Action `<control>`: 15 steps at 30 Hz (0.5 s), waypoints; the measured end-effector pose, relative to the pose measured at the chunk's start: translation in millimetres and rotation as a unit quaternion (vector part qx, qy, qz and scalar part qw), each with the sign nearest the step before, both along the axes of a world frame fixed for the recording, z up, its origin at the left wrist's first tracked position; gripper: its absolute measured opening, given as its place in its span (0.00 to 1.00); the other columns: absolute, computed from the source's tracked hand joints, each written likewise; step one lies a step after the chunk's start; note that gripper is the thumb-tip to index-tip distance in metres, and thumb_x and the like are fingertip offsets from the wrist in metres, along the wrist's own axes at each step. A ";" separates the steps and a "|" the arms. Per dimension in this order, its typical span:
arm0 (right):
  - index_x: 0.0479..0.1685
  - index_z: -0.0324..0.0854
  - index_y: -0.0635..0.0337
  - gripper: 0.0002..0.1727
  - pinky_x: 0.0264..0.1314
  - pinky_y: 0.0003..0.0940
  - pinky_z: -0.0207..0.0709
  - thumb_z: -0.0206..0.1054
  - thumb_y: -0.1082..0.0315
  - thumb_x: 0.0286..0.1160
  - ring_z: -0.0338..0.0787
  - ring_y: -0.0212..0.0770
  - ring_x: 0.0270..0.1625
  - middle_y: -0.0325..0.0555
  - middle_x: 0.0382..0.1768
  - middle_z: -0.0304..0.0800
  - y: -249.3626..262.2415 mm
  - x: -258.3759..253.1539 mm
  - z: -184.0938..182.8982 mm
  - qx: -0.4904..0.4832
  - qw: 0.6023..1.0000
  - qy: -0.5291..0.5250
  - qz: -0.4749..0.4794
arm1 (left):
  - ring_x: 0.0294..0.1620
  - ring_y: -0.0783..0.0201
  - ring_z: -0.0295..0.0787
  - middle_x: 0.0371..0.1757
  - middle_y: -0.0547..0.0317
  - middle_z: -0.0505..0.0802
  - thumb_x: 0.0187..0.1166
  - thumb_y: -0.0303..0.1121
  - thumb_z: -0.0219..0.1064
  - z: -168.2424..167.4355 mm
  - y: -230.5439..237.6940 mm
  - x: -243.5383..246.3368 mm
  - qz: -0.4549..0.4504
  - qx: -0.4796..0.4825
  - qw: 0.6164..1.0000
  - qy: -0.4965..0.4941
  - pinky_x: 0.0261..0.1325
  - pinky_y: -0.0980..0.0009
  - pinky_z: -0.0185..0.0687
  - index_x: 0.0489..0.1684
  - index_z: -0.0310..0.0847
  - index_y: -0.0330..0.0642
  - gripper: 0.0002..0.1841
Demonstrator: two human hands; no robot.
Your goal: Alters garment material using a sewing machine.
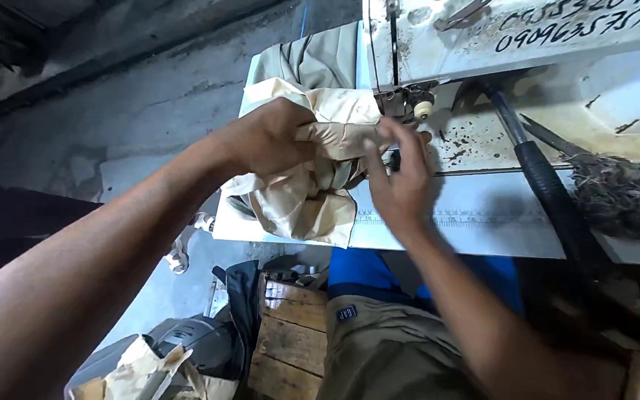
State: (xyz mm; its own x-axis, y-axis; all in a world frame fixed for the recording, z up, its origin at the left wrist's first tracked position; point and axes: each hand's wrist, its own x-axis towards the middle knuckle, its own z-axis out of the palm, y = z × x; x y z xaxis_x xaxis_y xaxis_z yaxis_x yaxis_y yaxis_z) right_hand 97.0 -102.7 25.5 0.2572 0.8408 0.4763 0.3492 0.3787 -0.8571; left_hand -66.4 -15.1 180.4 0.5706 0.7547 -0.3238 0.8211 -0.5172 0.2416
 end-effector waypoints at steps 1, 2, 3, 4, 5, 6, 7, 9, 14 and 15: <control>0.67 0.81 0.68 0.18 0.58 0.36 0.85 0.65 0.66 0.84 0.90 0.42 0.55 0.54 0.55 0.89 -11.1 -11.0 -8.5 -0.034 0.997 0.068 -0.026 | 0.23 0.68 0.80 0.24 0.60 0.86 0.77 0.32 0.74 -0.1 0.9 -1.2 0.007 -0.005 1.000 -0.008 0.28 0.64 0.77 0.34 0.86 0.42 0.05; 0.61 0.84 0.66 0.15 0.47 0.32 0.87 0.64 0.65 0.85 0.90 0.35 0.44 0.50 0.48 0.91 -18.0 -20.7 -14.6 -0.083 0.987 0.133 -0.028 | 0.23 0.68 0.81 0.24 0.61 0.87 0.77 0.33 0.75 0.3 1.7 -1.5 0.015 -0.011 1.000 -0.012 0.28 0.64 0.77 0.35 0.87 0.42 0.05; 0.56 0.86 0.65 0.15 0.38 0.30 0.86 0.64 0.62 0.86 0.89 0.33 0.35 0.48 0.42 0.91 -22.4 -27.0 -17.2 -0.134 0.974 0.183 -0.010 | 0.23 0.68 0.81 0.24 0.60 0.87 0.77 0.33 0.75 0.4 0.9 -1.1 0.024 -0.018 0.999 -0.012 0.28 0.65 0.77 0.35 0.87 0.42 0.06; 0.55 0.87 0.63 0.16 0.33 0.28 0.83 0.64 0.59 0.87 0.87 0.31 0.30 0.46 0.38 0.90 -23.4 -29.6 -16.3 -0.168 0.961 0.221 0.014 | 0.23 0.69 0.81 0.24 0.60 0.87 0.76 0.33 0.75 0.1 -0.8 -0.4 0.036 -0.026 0.999 -0.012 0.28 0.66 0.78 0.36 0.87 0.41 0.06; 0.55 0.87 0.61 0.17 0.31 0.27 0.81 0.63 0.56 0.88 0.84 0.30 0.28 0.44 0.37 0.89 -20.6 -29.0 -12.7 -0.195 0.945 0.259 0.042 | 0.22 0.69 0.81 0.24 0.61 0.87 0.76 0.34 0.76 0.9 -1.0 0.9 0.048 -0.031 0.998 -0.013 0.27 0.67 0.79 0.36 0.87 0.42 0.06; 0.57 0.87 0.58 0.19 0.29 0.27 0.80 0.62 0.53 0.88 0.82 0.31 0.27 0.42 0.37 0.87 -16.2 -27.2 -8.7 -0.226 0.925 0.296 0.071 | 0.21 0.70 0.82 0.23 0.61 0.88 0.76 0.35 0.76 2.3 -1.0 2.5 0.061 -0.037 0.997 -0.014 0.27 0.67 0.79 0.36 0.88 0.43 0.06; 0.57 0.86 0.56 0.19 0.27 0.27 0.78 0.62 0.51 0.87 0.80 0.31 0.27 0.41 0.37 0.85 -12.4 -26.1 -5.4 -0.254 0.902 0.336 0.096 | 0.21 0.70 0.83 0.23 0.61 0.88 0.76 0.35 0.76 2.9 -2.0 3.4 0.070 -0.043 0.996 -0.018 0.26 0.68 0.80 0.35 0.88 0.43 0.06; 0.55 0.86 0.54 0.16 0.26 0.25 0.75 0.65 0.51 0.85 0.77 0.29 0.27 0.38 0.36 0.81 -6.6 -25.0 -1.4 -0.283 0.862 0.401 0.127 | 0.20 0.71 0.83 0.22 0.62 0.89 0.76 0.34 0.76 4.8 -3.0 4.9 0.082 -0.051 0.995 -0.023 0.25 0.70 0.80 0.35 0.88 0.43 0.06; 0.49 0.80 0.49 0.06 0.30 0.24 0.73 0.63 0.59 0.87 0.73 0.27 0.27 0.34 0.36 0.77 -5.9 -27.9 0.1 -0.296 0.793 0.505 0.169 | 0.19 0.71 0.84 0.22 0.62 0.90 0.75 0.34 0.77 6.5 0.3 5.1 0.089 -0.069 0.993 -0.021 0.24 0.71 0.80 0.35 0.90 0.45 0.04; 0.50 0.80 0.49 0.07 0.31 0.25 0.73 0.62 0.58 0.87 0.73 0.27 0.28 0.34 0.37 0.77 -5.5 -28.9 -0.8 -0.293 0.797 0.504 0.160 | 0.20 0.71 0.85 0.22 0.62 0.91 0.75 0.34 0.77 7.8 1.1 6.2 0.085 -0.070 0.994 -0.016 0.24 0.71 0.81 0.35 0.91 0.45 0.04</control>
State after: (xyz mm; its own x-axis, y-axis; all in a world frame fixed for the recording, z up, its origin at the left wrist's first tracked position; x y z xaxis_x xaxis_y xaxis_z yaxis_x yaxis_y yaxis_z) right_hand 68.1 -108.2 24.7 -0.0113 0.9423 -0.3346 -0.6618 -0.2579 -0.7039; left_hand -60.3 -14.0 188.2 0.4506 0.7894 -0.4169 0.8845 -0.3313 0.3286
